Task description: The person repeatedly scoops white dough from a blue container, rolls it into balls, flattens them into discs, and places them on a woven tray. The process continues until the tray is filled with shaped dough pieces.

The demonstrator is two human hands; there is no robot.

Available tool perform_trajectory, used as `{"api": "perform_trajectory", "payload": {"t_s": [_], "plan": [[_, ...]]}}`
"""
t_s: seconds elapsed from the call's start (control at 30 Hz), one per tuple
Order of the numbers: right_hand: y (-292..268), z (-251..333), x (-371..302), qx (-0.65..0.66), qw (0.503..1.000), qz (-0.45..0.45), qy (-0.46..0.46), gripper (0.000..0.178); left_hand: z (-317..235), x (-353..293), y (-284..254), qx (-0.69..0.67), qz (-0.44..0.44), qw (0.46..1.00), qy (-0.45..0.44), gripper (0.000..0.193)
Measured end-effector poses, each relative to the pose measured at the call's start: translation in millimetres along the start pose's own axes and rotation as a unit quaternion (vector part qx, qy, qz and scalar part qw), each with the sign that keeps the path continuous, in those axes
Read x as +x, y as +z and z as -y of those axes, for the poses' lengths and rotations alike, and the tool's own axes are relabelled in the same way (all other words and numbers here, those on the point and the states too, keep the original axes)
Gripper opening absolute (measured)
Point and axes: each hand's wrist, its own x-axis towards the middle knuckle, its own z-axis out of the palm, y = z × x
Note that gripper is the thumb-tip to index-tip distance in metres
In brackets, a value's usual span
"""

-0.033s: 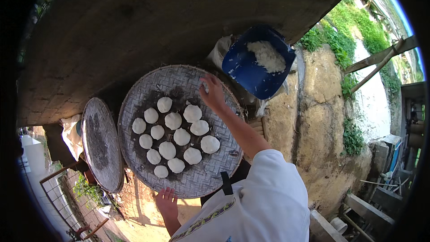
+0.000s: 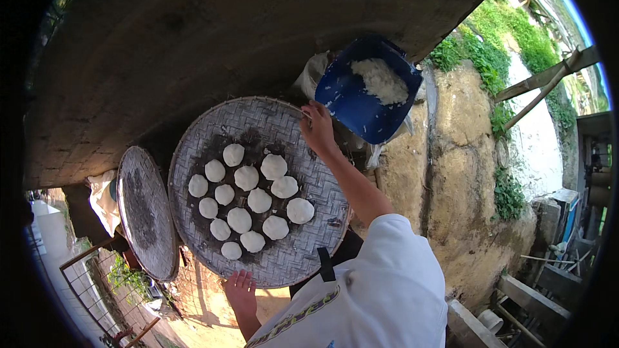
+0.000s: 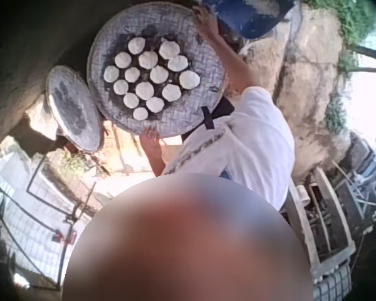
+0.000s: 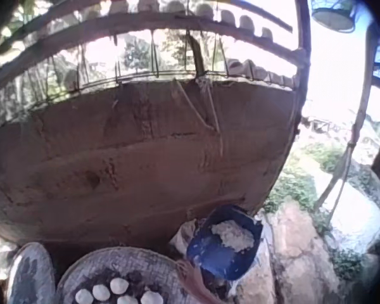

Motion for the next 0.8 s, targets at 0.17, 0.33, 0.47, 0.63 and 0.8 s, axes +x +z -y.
{"api": "perform_trajectory", "payload": {"t_s": [0.17,0.33,0.47,0.63,0.8], "plan": [[-101.4,-153.0,108.2,-0.189,0.975,-0.078,0.082,0.036,6.3,12.6,44.8,0.058,0.032,0.998,-0.007,0.052],[-108.0,-202.2,136.5,-0.317,0.941,-0.112,0.045,0.041,15.8,16.3,82.9,0.102,0.02,0.994,-0.044,0.046],[-91.6,-195.3,119.7,-0.195,0.969,-0.025,0.151,0.04,17.5,14.2,111.9,0.112,0.04,0.992,-0.04,0.044],[-87.2,-193.0,115.4,-0.236,0.962,-0.131,0.025,0.043,15.3,10.0,130.0,0.1,0.057,0.993,-0.032,0.046],[-92.3,-199.3,126.2,-0.224,0.973,-0.046,0.038,0.046,17.5,6.0,135.3,0.116,0.02,0.992,-0.048,0.047]]}}
